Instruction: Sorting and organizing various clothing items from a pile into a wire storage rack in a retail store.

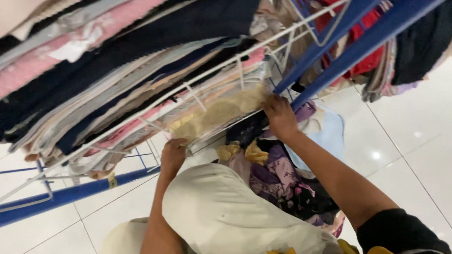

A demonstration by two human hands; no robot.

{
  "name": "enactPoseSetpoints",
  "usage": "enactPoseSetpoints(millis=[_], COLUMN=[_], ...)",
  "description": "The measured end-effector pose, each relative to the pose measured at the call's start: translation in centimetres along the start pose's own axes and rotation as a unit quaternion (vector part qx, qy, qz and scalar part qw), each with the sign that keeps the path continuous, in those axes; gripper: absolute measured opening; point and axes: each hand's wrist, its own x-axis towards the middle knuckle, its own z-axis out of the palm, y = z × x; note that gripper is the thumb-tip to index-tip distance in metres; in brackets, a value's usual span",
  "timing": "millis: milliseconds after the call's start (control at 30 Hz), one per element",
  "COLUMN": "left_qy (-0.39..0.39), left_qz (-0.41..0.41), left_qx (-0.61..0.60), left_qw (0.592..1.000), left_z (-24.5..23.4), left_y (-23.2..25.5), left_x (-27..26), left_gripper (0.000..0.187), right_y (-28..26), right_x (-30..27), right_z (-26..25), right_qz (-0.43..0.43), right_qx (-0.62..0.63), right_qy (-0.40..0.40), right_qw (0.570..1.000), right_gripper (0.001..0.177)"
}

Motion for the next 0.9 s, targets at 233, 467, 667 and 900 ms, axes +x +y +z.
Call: enactPoseSetpoints(millis=[233, 467, 667, 900], left_qy=[-0.102, -0.138, -0.196, -0.273], left_qz=[-0.027, 0.137, 0.23, 0.061], left_qx=[-0.026, 0.007, -0.001, 0.257], left_qw=[0.994, 0.981, 0.953, 0.925], left_z=[-11.5, -11.9, -4.5, 3.0], left_y=[14.1, 28.6, 36.4, 29.5], left_x=[-1.9, -8.3, -12.6, -11.0], left_gripper=[0.037, 0.043, 0.044, 0.032], right_y=[-1.9, -2.0, -1.8, 0.6], right_x=[-15.5, -18.3, -23.1, -24.4], right_z=[-5.0, -7.0, -5.1, -5.3], right_qz=[0.183, 0.209, 0.182, 0.271], right_qx=[-0.013, -0.028, -0.034, 0.093], right_qy=[-0.057, -0.148, -0.165, -0.112], right_qw=[0.981, 0.966, 0.969, 0.951], right_gripper=[0.066, 0.088, 0.065, 0.02])
